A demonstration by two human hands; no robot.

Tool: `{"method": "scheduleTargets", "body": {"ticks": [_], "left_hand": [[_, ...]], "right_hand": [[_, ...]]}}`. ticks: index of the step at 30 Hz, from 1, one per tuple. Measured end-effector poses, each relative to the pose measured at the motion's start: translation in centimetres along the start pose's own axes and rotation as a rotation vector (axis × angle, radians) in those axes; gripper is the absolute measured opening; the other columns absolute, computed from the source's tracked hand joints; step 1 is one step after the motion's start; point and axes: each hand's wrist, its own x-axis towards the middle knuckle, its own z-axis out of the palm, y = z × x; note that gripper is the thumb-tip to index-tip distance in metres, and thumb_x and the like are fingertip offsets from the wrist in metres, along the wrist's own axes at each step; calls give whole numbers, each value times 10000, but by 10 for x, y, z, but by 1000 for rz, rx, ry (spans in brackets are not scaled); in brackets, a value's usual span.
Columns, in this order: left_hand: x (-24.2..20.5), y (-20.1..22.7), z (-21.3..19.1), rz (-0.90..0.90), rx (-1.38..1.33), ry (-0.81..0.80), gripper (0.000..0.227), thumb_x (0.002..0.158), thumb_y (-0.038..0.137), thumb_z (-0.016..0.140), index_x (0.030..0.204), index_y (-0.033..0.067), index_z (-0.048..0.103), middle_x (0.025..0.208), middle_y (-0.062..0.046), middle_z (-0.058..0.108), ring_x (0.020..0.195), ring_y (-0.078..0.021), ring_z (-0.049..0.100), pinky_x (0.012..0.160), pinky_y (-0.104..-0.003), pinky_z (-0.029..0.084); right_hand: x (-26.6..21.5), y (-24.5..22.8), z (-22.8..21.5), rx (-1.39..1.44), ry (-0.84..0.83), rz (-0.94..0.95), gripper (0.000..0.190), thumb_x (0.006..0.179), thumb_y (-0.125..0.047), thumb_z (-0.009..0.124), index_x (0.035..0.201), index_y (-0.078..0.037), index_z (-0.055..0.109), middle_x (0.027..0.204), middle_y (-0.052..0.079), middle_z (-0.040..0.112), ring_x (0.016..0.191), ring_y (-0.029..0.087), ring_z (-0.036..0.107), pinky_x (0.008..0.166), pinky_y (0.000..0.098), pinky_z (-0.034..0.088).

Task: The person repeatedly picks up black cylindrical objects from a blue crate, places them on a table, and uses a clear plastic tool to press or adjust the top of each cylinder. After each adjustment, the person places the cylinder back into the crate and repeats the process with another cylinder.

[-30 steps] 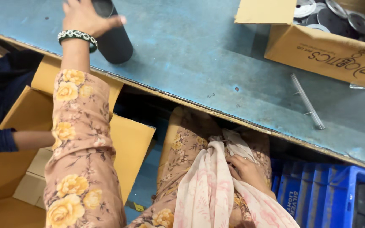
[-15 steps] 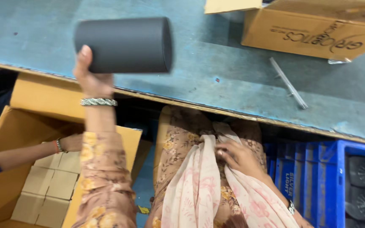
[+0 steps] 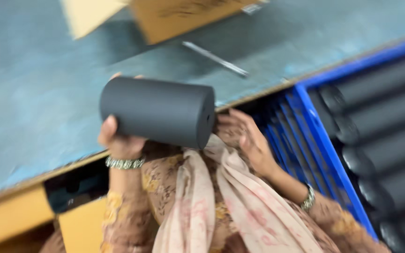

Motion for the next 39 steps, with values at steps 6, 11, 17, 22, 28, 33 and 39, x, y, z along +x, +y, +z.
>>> {"method": "scheduleTargets", "body": {"ticks": [6,11,17,22,28,33,39], "left_hand": [[-17,-41,16,39,732,-170,929,839,410,856,1537,76,342,1468,-174,505,1362,-280,495,1210,-409,380],[-26,-60,24,-84,700,-125,962,851,488,836,1540,103,287,1534,-156,423,1364,-249,438,1186,-409,388],[-25,-62,21,-3,804,-168,929,856,478,812,1555,149,295,1509,-123,418,1350,-216,443,1187,-381,374],[-27,-66,28,-20,687,-64,917,825,418,862,1521,117,347,1503,-169,463,1291,-242,490,1150,-399,417],[-33,-68,29,-75,431,33,922,771,313,852,1516,96,353,1500,-214,509,1329,-297,544,1192,-444,458],[-39,-55,9,-78,214,170,875,778,286,780,1520,34,392,1441,-222,540,1307,-320,555,1165,-455,460],[-54,-39,5,-144,177,264,978,785,301,757,1582,58,243,1411,-161,471,1321,-294,491,1159,-441,393]], "right_hand": [[17,18,21,637,385,-87,799,1050,-579,500,1586,-20,305,1539,173,458,1407,281,481,1201,431,409],[18,16,13,803,368,-48,712,1062,-487,538,1568,-33,326,1489,150,468,1388,270,489,1199,440,404],[24,13,5,755,313,-59,692,1061,-447,566,1573,-53,318,1555,147,422,1389,253,477,1184,432,408],[20,15,-9,675,192,-1,805,1013,-395,648,1616,-80,218,1596,147,327,1461,260,390,1227,440,343],[-3,12,-20,430,56,17,994,961,-394,704,1683,-101,87,1694,147,246,1600,290,260,1313,460,213],[-3,12,-10,345,-80,47,1148,886,-453,794,1679,-96,44,1666,147,250,1570,297,277,1279,481,262],[34,-2,25,-126,161,-60,1180,774,-534,852,1678,-73,251,1578,124,439,1432,236,473,1214,374,377]]}}
